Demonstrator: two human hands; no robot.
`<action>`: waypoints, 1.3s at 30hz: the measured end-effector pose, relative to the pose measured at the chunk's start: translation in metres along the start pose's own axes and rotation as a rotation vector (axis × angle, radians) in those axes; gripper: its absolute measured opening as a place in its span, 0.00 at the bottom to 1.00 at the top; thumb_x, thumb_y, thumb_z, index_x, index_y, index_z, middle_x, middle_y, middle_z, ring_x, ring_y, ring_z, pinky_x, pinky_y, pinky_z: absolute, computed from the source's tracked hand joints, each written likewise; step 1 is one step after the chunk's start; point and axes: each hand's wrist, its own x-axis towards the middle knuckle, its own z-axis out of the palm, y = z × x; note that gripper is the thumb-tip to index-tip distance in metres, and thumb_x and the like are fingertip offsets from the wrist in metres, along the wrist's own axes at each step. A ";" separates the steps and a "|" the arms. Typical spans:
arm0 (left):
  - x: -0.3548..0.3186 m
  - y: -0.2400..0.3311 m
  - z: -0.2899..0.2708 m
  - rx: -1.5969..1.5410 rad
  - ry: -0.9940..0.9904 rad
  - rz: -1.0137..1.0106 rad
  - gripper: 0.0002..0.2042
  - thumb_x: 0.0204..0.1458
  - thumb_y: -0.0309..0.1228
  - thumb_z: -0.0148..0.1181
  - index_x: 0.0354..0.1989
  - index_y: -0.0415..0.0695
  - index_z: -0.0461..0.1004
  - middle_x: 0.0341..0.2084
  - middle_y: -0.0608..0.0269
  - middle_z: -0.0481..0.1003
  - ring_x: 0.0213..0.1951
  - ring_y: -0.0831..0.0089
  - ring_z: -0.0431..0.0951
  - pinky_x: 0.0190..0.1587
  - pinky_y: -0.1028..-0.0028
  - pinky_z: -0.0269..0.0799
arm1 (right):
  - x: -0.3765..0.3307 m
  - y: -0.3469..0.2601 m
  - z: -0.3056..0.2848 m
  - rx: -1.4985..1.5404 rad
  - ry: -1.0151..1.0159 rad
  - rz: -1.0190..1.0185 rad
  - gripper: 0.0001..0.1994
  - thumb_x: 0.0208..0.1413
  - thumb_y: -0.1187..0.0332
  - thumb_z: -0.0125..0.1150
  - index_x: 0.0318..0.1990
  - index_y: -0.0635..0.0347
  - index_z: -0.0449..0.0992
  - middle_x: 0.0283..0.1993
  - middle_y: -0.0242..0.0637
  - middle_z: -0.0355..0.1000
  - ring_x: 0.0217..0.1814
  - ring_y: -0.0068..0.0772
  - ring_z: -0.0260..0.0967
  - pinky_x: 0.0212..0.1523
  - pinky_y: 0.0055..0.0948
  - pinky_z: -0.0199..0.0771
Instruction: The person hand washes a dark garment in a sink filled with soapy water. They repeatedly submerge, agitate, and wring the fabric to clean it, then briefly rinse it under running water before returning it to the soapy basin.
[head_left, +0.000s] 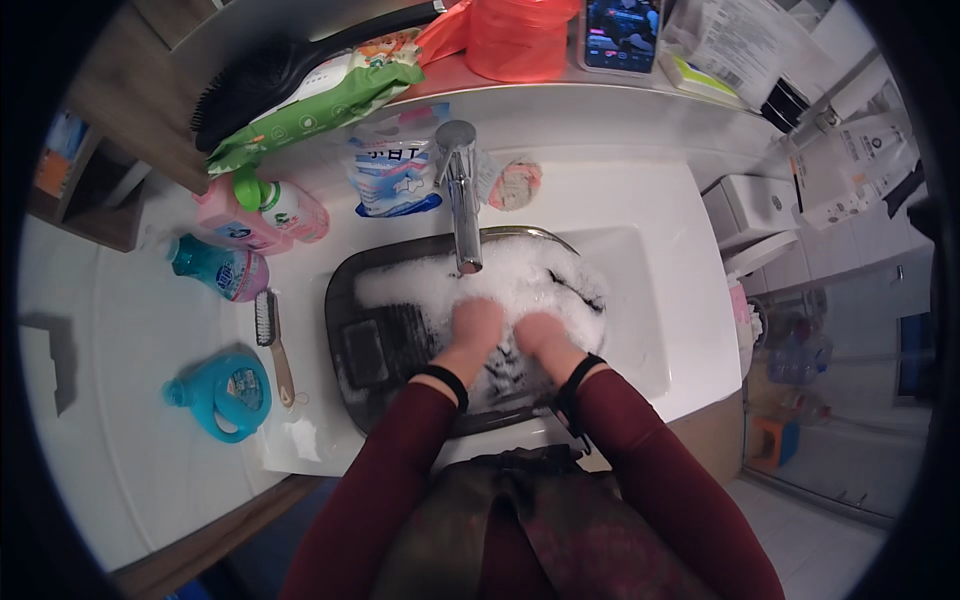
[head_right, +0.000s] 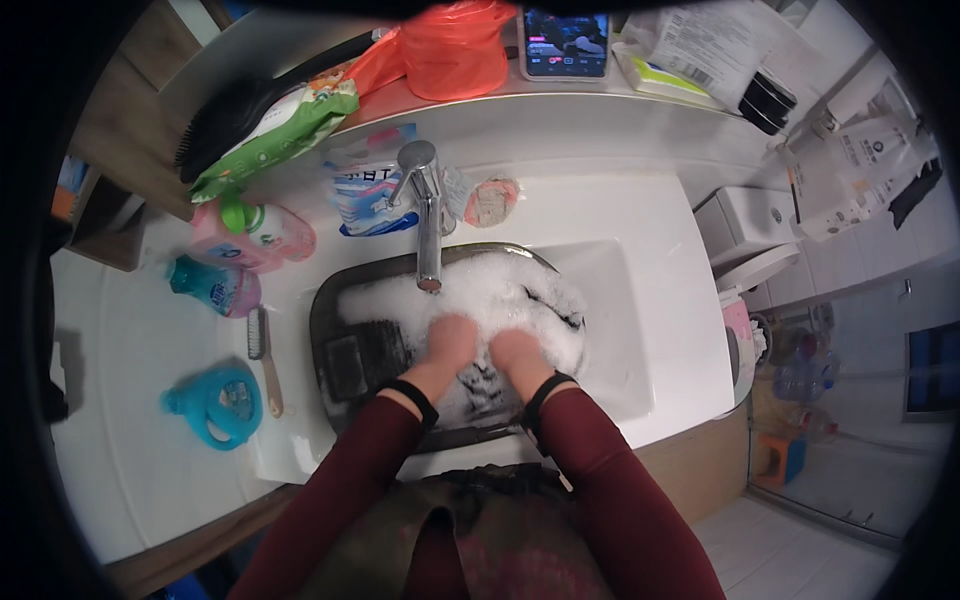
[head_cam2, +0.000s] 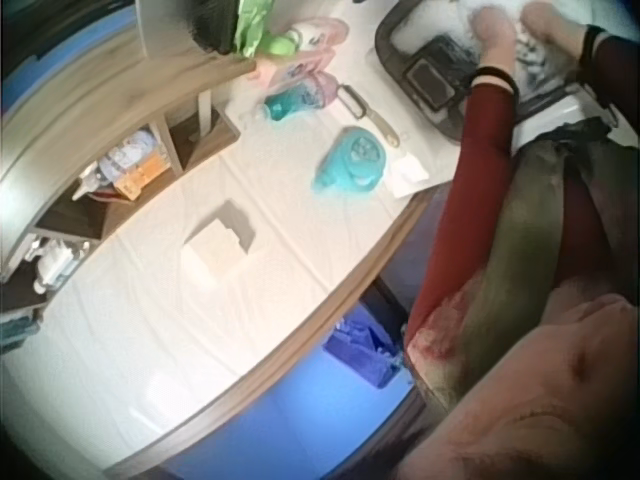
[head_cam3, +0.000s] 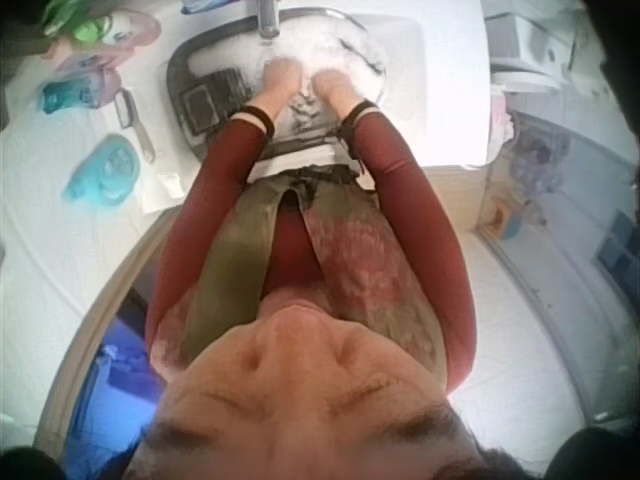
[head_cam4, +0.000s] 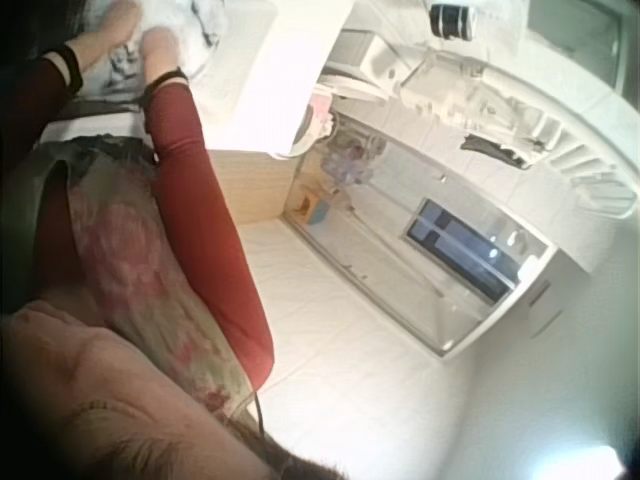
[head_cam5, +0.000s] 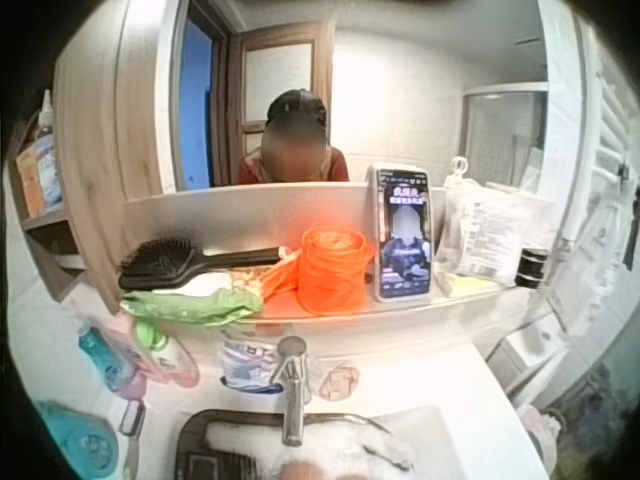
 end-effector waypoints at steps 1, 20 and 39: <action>0.007 -0.005 -0.005 -0.025 -0.011 -0.016 0.07 0.44 0.26 0.61 0.31 0.40 0.82 0.35 0.45 0.80 0.43 0.50 0.80 0.49 0.57 0.75 | 0.001 0.000 -0.006 0.021 0.010 0.019 0.18 0.56 0.63 0.53 0.49 0.59 0.81 0.51 0.50 0.78 0.55 0.50 0.76 0.55 0.43 0.75; -0.135 0.009 -0.034 -0.086 -0.110 0.242 0.50 0.43 0.39 0.73 0.75 0.51 0.48 0.76 0.51 0.39 0.72 0.37 0.47 0.64 0.35 0.57 | -0.156 0.002 0.026 -0.072 0.221 -0.199 0.37 0.59 0.47 0.59 0.74 0.35 0.52 0.81 0.42 0.33 0.80 0.66 0.33 0.68 0.70 0.51; 0.003 0.007 -0.006 0.108 -0.385 0.102 0.13 0.47 0.26 0.58 0.42 0.40 0.81 0.53 0.47 0.74 0.54 0.55 0.76 0.50 0.61 0.75 | 0.004 0.031 0.019 -0.123 -0.050 -0.107 0.17 0.58 0.57 0.53 0.40 0.56 0.85 0.48 0.45 0.80 0.52 0.49 0.77 0.53 0.43 0.76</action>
